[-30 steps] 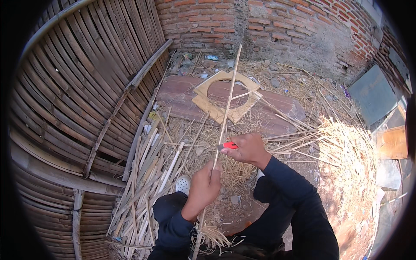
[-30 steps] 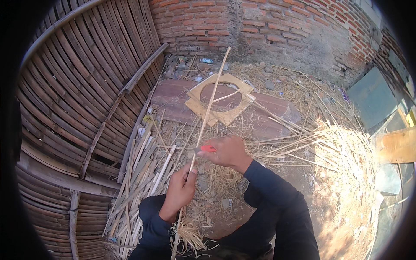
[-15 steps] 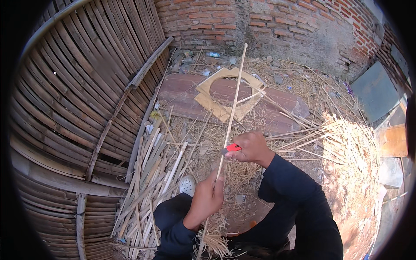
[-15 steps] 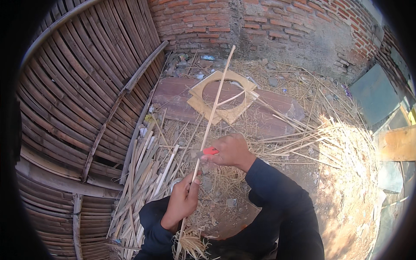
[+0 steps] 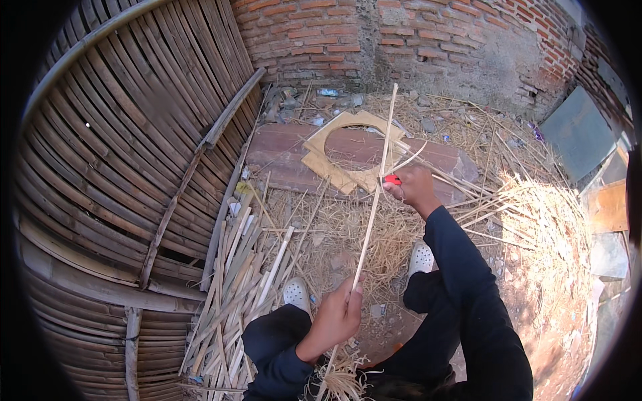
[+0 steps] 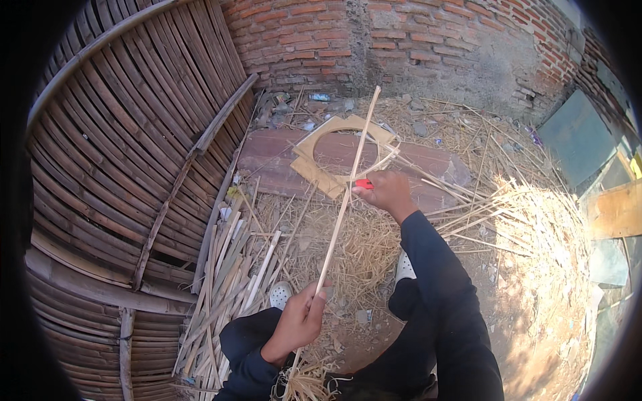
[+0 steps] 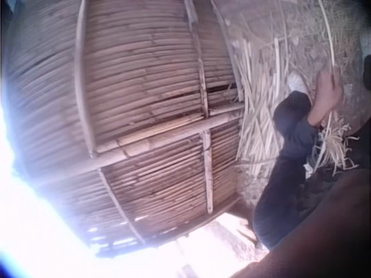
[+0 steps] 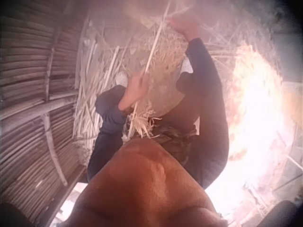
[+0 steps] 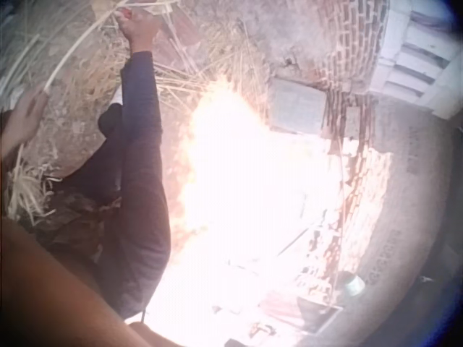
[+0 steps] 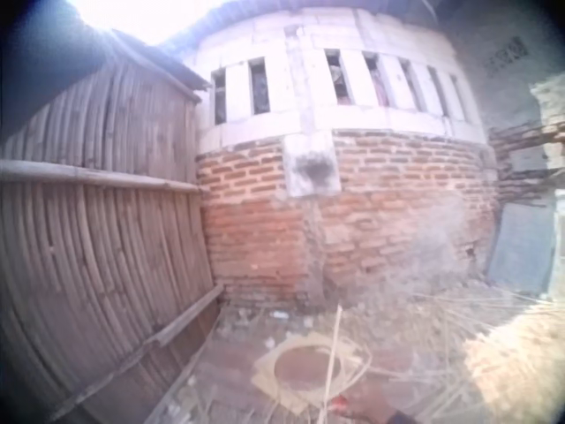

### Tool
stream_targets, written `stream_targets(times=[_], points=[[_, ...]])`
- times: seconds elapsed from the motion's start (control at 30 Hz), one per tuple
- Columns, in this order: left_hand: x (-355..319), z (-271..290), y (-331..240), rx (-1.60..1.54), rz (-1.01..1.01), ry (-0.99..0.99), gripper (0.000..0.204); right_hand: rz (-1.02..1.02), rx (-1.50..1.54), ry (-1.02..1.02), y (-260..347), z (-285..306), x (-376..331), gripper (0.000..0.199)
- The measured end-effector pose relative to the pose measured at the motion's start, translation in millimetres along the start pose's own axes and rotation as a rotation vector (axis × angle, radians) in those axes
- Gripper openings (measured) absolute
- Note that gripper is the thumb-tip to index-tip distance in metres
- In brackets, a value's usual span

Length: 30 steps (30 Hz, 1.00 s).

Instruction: The person sits on the ground and uses a red utility knife to peel the outer layer off a long bamboo stick. They hold the stick with their left hand and scrape the knife along its length with their right hand, creating thin strips of bamboo shavings that fall to the ground.

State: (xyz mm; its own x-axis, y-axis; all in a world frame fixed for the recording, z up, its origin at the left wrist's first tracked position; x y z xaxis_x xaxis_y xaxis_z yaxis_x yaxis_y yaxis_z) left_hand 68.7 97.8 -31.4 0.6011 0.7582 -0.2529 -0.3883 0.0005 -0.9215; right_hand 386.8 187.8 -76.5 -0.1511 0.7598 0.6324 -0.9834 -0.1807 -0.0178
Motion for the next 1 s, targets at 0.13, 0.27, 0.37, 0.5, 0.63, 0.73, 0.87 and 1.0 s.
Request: stream_targets(times=[0.13, 0.27, 0.37, 0.5, 0.63, 0.73, 0.87, 1.0], points=[[15, -7, 6, 0.011, -0.047, -0.012, 0.029, 0.005, 0.018, -0.099, -14, -14, -7, 0.066], [18, -8, 1, -0.055, 0.061, 0.059, 0.027, 0.04, 0.0, -0.089, -28, -18, -20, 0.065], [7, -4, 9, -0.095, 0.105, 0.1, 0.027, 0.114, -0.005, -0.029, -33, -24, -37, 0.065], [-28, 1, 34, -0.184, 0.222, 0.134, 0.028, -0.607, -0.139, 0.173, -56, -20, -43, 0.075], [-112, 44, 35, -0.291, 0.363, -0.026, 0.028, -0.975, 0.046, 0.107, -89, 12, -138, 0.072], [-65, 15, 42, -0.489, 0.326, 0.039, 0.029, -0.743, 0.042, 0.32, -49, -12, -179, 0.068], [-53, -1, 13, -0.352, 0.18, 0.017, 0.032, -0.375, 0.17, 0.317, 2, 32, -108, 0.058], [-45, -9, 5, -0.309, 0.141, -0.02, 0.032, 0.023, 0.283, 0.128, 40, 81, -54, 0.052]])
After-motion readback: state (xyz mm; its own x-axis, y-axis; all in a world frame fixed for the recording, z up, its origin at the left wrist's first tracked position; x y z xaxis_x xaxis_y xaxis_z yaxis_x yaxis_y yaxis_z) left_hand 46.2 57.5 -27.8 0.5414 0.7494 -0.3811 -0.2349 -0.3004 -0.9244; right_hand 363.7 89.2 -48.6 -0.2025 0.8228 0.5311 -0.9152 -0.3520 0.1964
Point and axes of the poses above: each hand's wrist, its own x-axis towards the middle knuckle, its own z-axis out of the back of the hand, y = z × x, the point moved 1 cm from there along x, towards the middle knuckle, and after that the axes turned 13 degrees about z, right-handed, at the moved point
